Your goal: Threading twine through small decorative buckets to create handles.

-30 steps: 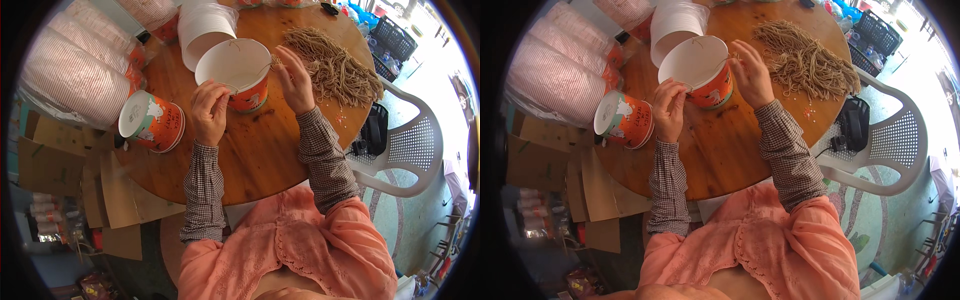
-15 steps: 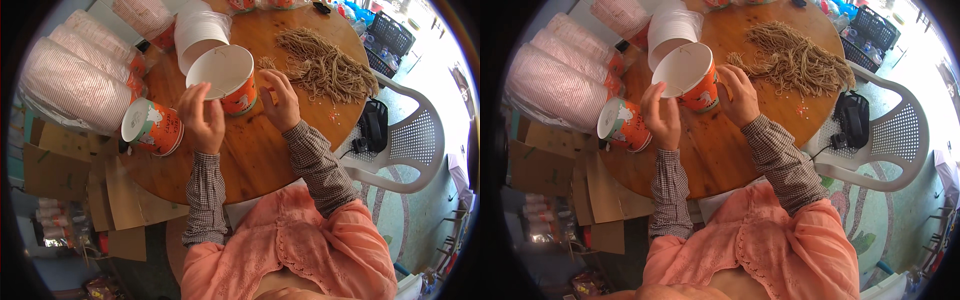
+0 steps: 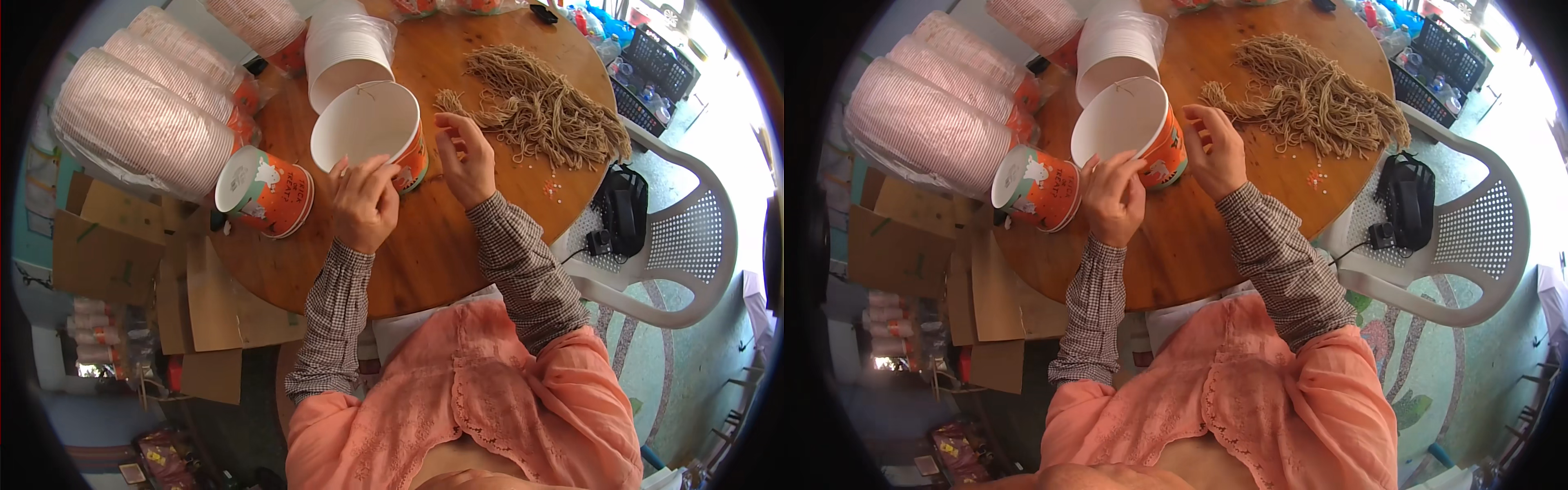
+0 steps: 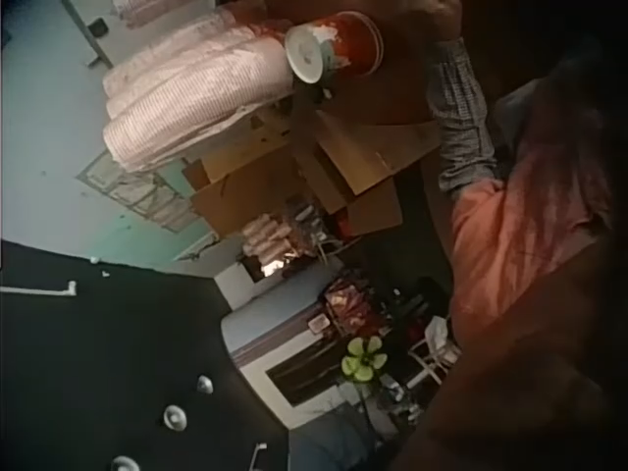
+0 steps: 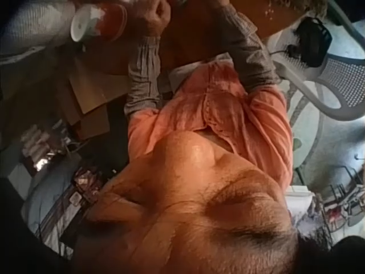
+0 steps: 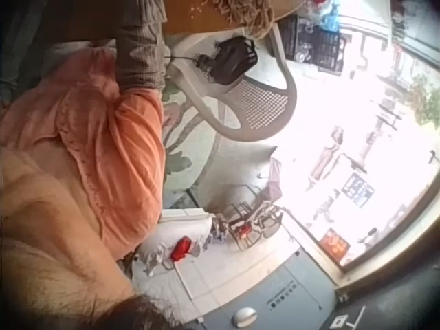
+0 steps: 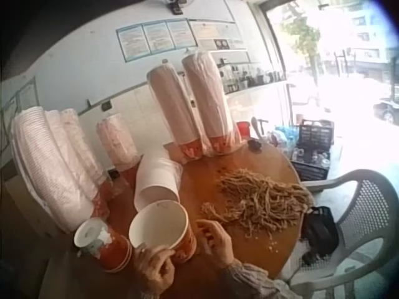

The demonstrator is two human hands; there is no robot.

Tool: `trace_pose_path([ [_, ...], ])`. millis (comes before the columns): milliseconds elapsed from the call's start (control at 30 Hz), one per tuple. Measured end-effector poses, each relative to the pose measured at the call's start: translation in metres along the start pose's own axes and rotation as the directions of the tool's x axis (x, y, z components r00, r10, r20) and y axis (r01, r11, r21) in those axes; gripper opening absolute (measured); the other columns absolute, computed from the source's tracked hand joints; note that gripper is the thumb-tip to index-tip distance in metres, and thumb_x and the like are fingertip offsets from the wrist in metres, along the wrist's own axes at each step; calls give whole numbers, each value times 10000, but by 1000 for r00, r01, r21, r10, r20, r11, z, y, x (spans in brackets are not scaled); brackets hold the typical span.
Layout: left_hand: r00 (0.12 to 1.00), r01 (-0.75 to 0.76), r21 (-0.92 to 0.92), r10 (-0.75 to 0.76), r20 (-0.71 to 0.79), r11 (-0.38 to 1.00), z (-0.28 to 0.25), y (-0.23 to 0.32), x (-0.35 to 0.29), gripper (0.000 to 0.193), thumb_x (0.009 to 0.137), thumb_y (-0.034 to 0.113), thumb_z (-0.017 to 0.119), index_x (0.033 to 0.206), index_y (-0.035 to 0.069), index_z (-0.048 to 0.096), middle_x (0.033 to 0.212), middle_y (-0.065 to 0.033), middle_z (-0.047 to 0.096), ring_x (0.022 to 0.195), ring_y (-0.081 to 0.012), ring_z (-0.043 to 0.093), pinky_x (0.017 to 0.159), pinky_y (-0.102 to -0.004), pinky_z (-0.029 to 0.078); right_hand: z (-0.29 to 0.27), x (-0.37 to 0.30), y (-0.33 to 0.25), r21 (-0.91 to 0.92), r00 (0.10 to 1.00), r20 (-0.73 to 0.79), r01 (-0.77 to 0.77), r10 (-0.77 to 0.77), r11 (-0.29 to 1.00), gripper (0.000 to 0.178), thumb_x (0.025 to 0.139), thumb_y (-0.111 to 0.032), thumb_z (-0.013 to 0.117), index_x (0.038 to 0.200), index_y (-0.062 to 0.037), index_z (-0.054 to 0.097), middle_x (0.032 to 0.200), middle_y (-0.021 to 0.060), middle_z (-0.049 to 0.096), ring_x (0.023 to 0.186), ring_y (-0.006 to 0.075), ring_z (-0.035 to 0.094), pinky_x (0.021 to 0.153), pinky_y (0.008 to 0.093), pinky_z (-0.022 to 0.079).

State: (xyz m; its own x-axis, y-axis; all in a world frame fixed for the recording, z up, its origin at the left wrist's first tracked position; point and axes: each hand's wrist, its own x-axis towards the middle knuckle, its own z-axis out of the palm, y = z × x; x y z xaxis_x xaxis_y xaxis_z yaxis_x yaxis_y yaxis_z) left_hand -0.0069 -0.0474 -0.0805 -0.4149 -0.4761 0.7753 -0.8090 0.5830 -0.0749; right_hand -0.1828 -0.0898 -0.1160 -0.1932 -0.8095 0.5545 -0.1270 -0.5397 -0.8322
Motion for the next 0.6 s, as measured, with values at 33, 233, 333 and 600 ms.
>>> trace_pose_path([
  [33,997,71,-114,-75,-29,991,-4,4,-1,210,828,84,651,1038,102,653,941,-35,664,866,-210,642,991,-447,398,0,0,-1,15,1000,11,-10,10,1000,213,925,-67,565,1130,-29,612,1047,82,642,878,168,638,732,288,522],
  [233,977,198,-9,-196,88,980,-6,17,30,238,834,249,704,997,87,640,819,-37,651,772,-222,623,930,-423,402,9,-4,5,45,996,65,60,-63,997,214,897,-82,597,1104,-36,623,1029,107,636,749,196,649,658,287,523],
  [333,981,158,-40,-152,119,987,2,16,34,130,811,132,706,877,28,666,788,-94,647,747,-294,616,803,-382,451,8,-5,32,-127,978,209,53,-26,991,288,884,-118,603,1167,-69,615,1090,135,623,757,248,651,697,317,528],
  [600,859,429,-378,-500,-110,820,-65,-43,30,120,886,116,677,895,-4,665,808,-38,633,749,-137,585,682,-289,473,8,-10,19,-335,957,248,232,-152,913,439,861,-58,546,1298,-109,536,1124,124,592,952,270,604,824,341,505],
])
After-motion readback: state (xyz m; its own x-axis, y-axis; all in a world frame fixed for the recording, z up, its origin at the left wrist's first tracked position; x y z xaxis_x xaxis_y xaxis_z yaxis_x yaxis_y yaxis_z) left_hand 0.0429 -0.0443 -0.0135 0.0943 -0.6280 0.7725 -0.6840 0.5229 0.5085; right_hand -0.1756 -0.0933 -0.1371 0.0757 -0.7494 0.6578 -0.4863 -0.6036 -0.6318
